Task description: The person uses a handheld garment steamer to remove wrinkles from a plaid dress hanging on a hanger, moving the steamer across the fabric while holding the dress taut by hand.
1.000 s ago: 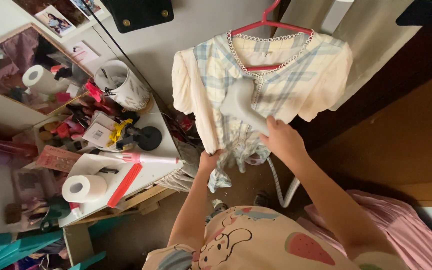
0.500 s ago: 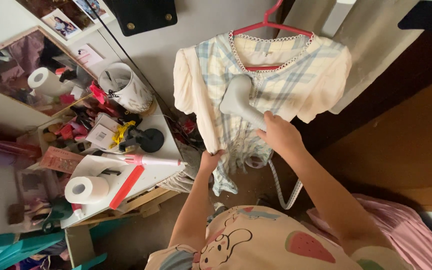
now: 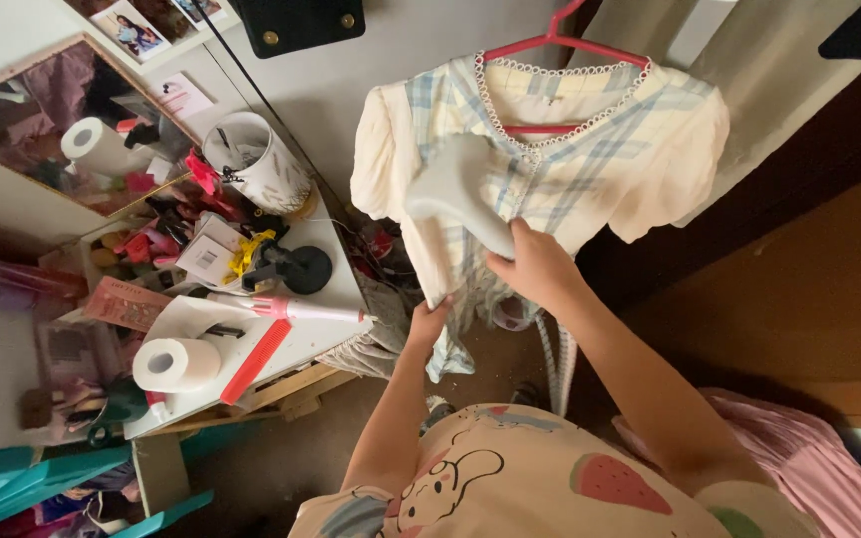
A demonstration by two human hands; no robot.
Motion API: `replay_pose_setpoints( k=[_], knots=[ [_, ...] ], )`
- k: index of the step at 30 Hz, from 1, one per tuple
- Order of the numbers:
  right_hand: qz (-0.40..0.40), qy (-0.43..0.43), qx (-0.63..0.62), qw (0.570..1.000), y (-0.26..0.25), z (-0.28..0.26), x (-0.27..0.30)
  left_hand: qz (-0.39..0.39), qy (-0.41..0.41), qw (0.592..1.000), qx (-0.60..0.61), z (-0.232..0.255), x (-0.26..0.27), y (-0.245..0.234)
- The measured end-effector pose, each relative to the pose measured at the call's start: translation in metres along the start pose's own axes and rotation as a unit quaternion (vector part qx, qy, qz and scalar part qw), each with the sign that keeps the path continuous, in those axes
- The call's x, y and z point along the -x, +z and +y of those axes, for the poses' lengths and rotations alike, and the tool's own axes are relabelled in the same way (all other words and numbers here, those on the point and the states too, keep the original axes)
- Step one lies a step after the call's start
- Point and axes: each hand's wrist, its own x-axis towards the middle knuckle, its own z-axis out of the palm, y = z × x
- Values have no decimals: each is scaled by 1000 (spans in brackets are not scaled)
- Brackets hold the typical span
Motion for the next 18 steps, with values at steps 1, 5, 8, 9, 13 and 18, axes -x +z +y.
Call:
replay_pose_setpoints(
  k=[1, 5, 8, 9, 13, 18],
  knots=[
    [7, -4, 0, 1000, 3, -1, -2, -9, -14, 1000, 7, -1, 0, 1],
    [-72, 0, -30, 997, 46, 14, -4, -15, -16, 999, -26, -4, -6, -4],
    [-55, -45, 23, 997, 73, 27, 8, -19, -8, 1000, -17, -5, -9, -4],
    [-85, -23, 2, 996, 72, 27, 5, -21, -2, 1000, -15, -5, -9, -4],
    [-100, 33, -8, 994, 35, 9, -19, -27, -7, 999, -32, -5, -11, -1],
    [-64, 32, -1, 997, 25, 9, -20, -36, -1, 998, -54, -3, -8, 5]
  ],
)
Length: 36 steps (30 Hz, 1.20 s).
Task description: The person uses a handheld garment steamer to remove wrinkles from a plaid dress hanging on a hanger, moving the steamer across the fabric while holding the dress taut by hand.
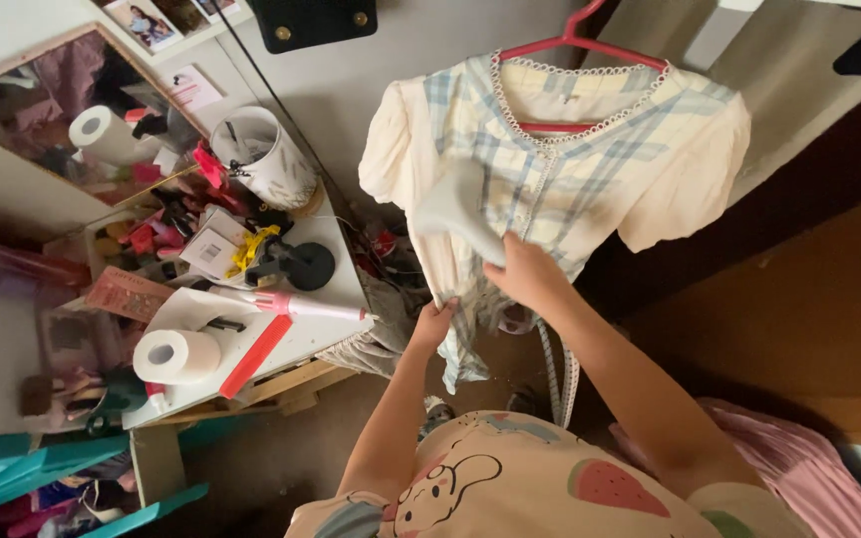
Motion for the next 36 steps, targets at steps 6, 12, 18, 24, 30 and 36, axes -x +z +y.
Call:
replay_pose_setpoints(
  k=[6, 12, 18, 24, 30, 36],
  knots=[
    [-4, -17, 24, 1000, 21, 49, 36, 40, 32, 999, -16, 3, 2, -10],
    [233, 16, -94, 968, -26, 76, 97, 95, -2, 995, -41, 17, -2, -19],
    [295, 95, -79, 947, -15, 119, 75, 78, 4, 992, -98, 11, -3, -16],
    [249, 125, -105, 955, 10, 118, 68, 113, 31, 991, -58, 15, -4, -18],
    [283, 79, -127, 947, -17, 107, 60, 297, 55, 937, -176, 26, -17, -13],
    [260, 114, -98, 954, 4, 128, 65, 303, 243, 916, -104, 43, -36, 61]
  ],
)
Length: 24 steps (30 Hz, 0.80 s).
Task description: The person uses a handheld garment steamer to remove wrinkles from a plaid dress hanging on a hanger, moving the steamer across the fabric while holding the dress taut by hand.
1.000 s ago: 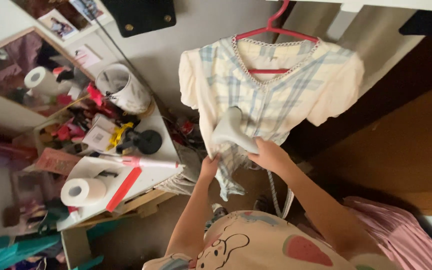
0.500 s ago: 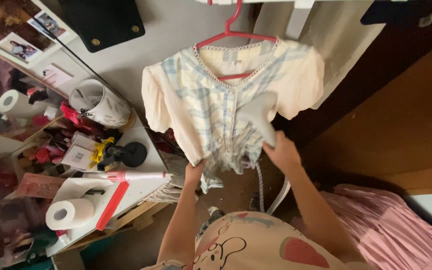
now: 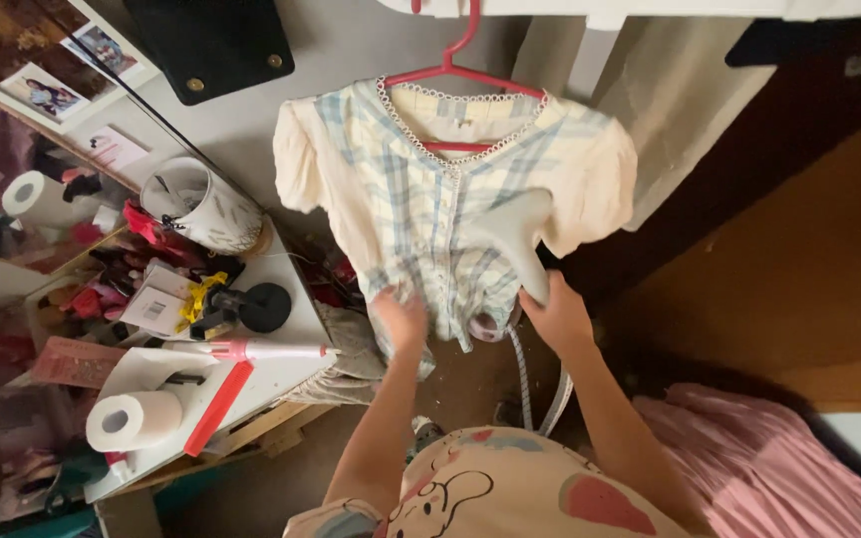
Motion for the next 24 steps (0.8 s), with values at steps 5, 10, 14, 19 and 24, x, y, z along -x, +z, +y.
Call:
replay_pose_setpoints(
  k=[5, 10, 14, 19, 24],
  knots=[
    [32, 16, -49, 998, -19, 18, 1, -94, 150, 983, -39, 58, -10, 77],
    [55, 10, -39, 998, -44, 19, -2, -49, 44, 998, 2, 83, -39, 130],
    [-24, 71, -95, 993, -44, 11, -7, -70, 21, 997, -27, 59, -52, 157],
    [1, -27, -66, 997, -30, -7, -27, -124, -70, 987, 80, 39, -33, 138],
    [-42, 3, -70, 997, 1, -15, -36, -122, -64, 990, 28, 39, -16, 89]
  ],
)
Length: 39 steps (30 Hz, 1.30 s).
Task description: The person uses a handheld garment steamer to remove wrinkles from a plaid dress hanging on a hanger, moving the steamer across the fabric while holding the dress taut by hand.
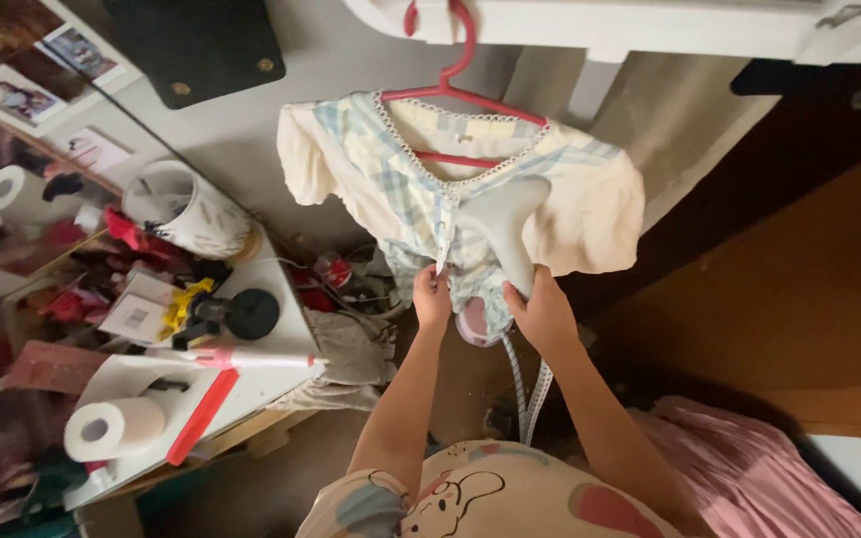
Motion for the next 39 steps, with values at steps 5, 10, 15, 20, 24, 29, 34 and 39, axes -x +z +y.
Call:
replay_pose_setpoints(
  k=[5, 10, 15, 20, 24, 29, 34, 39],
  knots=[
    [-52, 25, 35, 998, 41, 19, 15, -34, -22, 998, 42, -9, 9, -31],
    [8, -25, -13, 1000, 42, -9, 22, -27, 6, 998, 65, -20, 16, -53],
    [-5, -18, 10, 1000, 44, -11, 23, -23, -49, 995, 88, -25, 24, -71],
    [-39, 27, 47, 998, 71, 20, 42, -51, -63, 991, 109, -30, 30, -83],
    [3, -15, 25, 1000, 60, 0, 45, -28, -10, 998, 55, -33, 32, -85],
    [52, -55, 42, 996, 25, -26, 33, -28, -25, 998, 48, -21, 34, -90],
    [30, -62, 97, 993, 31, -12, 43, -48, -49, 994, 85, -24, 41, -90],
    [100, -98, 93, 986, 1, -23, 42, -45, -12, 998, 52, -45, 36, -91]
  ],
)
